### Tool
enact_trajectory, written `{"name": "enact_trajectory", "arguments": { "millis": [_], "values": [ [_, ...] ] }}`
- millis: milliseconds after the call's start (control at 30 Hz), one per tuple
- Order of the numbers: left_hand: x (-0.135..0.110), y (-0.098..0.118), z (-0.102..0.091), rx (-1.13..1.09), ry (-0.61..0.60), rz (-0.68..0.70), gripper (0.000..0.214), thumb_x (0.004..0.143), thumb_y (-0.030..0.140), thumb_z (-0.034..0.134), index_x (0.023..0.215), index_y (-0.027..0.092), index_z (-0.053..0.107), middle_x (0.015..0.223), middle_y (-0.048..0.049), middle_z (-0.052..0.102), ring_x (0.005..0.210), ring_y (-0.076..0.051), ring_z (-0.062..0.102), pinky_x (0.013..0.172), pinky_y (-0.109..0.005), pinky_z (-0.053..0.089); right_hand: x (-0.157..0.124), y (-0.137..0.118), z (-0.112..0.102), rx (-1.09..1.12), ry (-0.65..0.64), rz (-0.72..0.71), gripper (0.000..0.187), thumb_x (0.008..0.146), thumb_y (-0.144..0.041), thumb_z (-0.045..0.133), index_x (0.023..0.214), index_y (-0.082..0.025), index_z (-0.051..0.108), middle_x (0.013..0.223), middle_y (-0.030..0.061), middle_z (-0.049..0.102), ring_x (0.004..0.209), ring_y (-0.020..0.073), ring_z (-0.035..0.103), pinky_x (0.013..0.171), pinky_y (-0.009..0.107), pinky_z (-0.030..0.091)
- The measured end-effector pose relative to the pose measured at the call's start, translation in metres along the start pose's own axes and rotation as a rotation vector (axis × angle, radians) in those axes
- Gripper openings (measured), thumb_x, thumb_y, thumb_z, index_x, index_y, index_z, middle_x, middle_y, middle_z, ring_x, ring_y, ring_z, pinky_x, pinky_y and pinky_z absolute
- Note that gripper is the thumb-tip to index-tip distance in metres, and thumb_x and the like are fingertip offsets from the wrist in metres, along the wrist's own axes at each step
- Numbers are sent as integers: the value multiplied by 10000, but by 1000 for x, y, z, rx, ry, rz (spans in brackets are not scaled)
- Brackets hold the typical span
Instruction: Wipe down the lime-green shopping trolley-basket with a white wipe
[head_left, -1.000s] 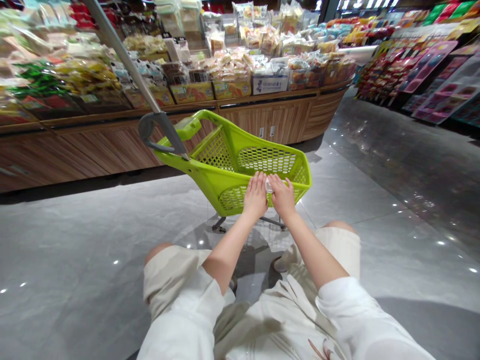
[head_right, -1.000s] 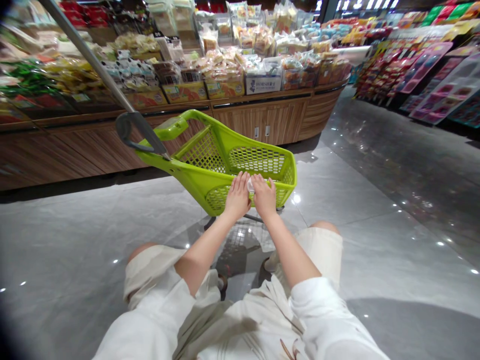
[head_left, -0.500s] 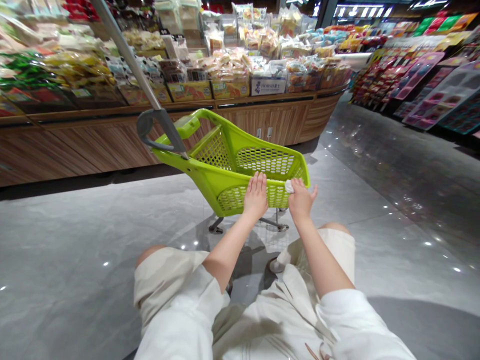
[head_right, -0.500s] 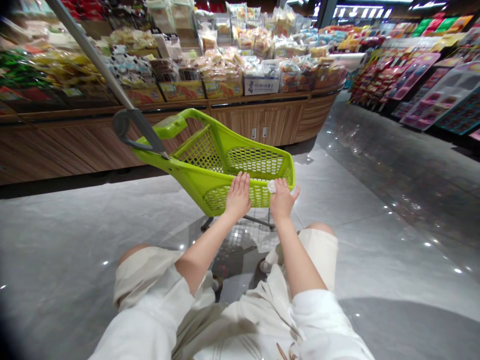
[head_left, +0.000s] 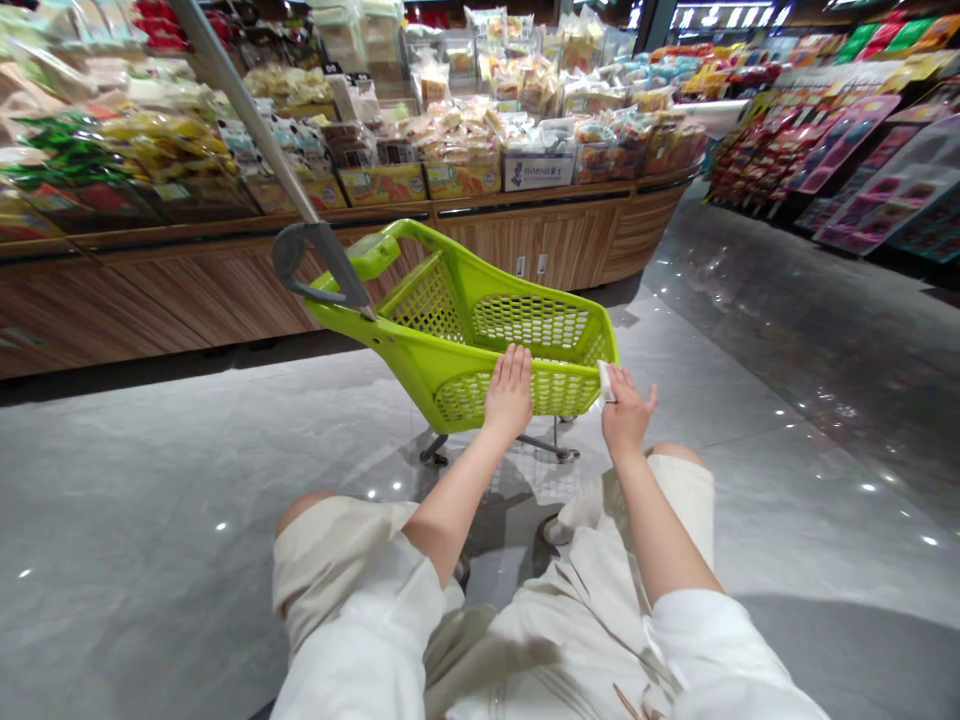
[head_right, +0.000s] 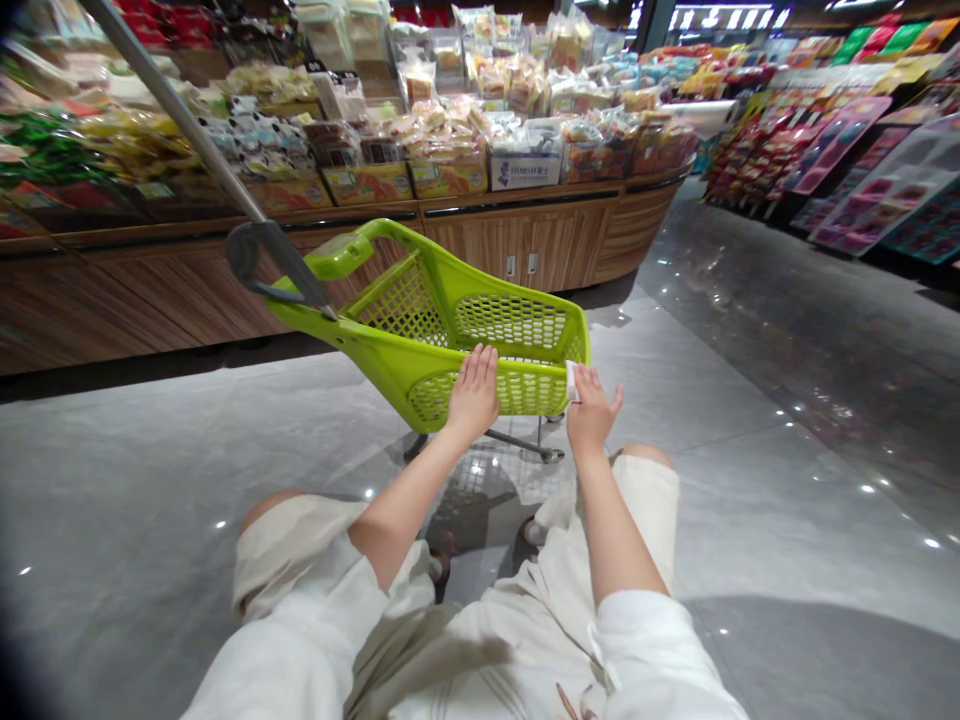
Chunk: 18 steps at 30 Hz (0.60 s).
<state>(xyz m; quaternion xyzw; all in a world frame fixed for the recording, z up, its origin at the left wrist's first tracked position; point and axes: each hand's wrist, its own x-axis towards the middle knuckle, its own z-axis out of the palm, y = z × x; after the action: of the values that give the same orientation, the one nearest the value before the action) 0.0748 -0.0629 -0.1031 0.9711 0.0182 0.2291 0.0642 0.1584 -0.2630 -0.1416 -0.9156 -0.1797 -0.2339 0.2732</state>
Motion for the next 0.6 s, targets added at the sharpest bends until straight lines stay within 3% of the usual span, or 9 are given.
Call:
{"name": "enact_trajectory", "arguments": {
  "millis": [67,167,300,400,500,600],
  "values": [
    [0,1,0,-12,-3,9,844,774,128,483,1537,32,136,1615,-197,259,1537,-276,80,1254,-482,154,3,2,1,-3,19,95,710,739,-28,335,1386,-231,547,1420,93,578,1382,211,462,1193,595,116],
    [0,1,0,-19,2,11,866,761,146,501,1535,30,131,1620,-201,243,1537,-281,73,1252,-492,154,15,-28,8,42,-8,124,654,744,-21,334,1317,-179,607,1390,123,599,1373,228,474,1186,586,158],
    [1,1,1,7,-3,5,836,777,164,500,1525,13,158,1621,-204,238,1535,-297,73,1249,-494,155,27,-92,20,109,-133,-42,591,776,-14,350,1264,-181,639,1371,116,615,1350,238,501,1187,586,152],
    [1,-1,-1,24,-18,4,792,808,180,488,1513,-8,181,1615,-214,248,1535,-299,74,1250,-483,156,26,-115,23,127,-196,-177,595,805,-21,357,1320,-203,594,1417,90,580,1377,217,471,1196,550,154],
    [0,-4,-2,34,-17,19,816,781,132,487,1524,20,169,1616,-198,257,1535,-281,93,1251,-475,163,19,-94,16,120,-187,-272,660,793,-9,360,1386,-247,529,1455,49,547,1399,186,442,1209,551,87],
    [-2,-5,-2,36,-3,24,822,774,114,482,1525,16,161,1610,-198,271,1536,-276,92,1254,-465,158,11,-44,4,93,-142,-241,703,771,-9,365,1412,-263,500,1465,38,536,1408,174,429,1204,546,111]
  ]
}}
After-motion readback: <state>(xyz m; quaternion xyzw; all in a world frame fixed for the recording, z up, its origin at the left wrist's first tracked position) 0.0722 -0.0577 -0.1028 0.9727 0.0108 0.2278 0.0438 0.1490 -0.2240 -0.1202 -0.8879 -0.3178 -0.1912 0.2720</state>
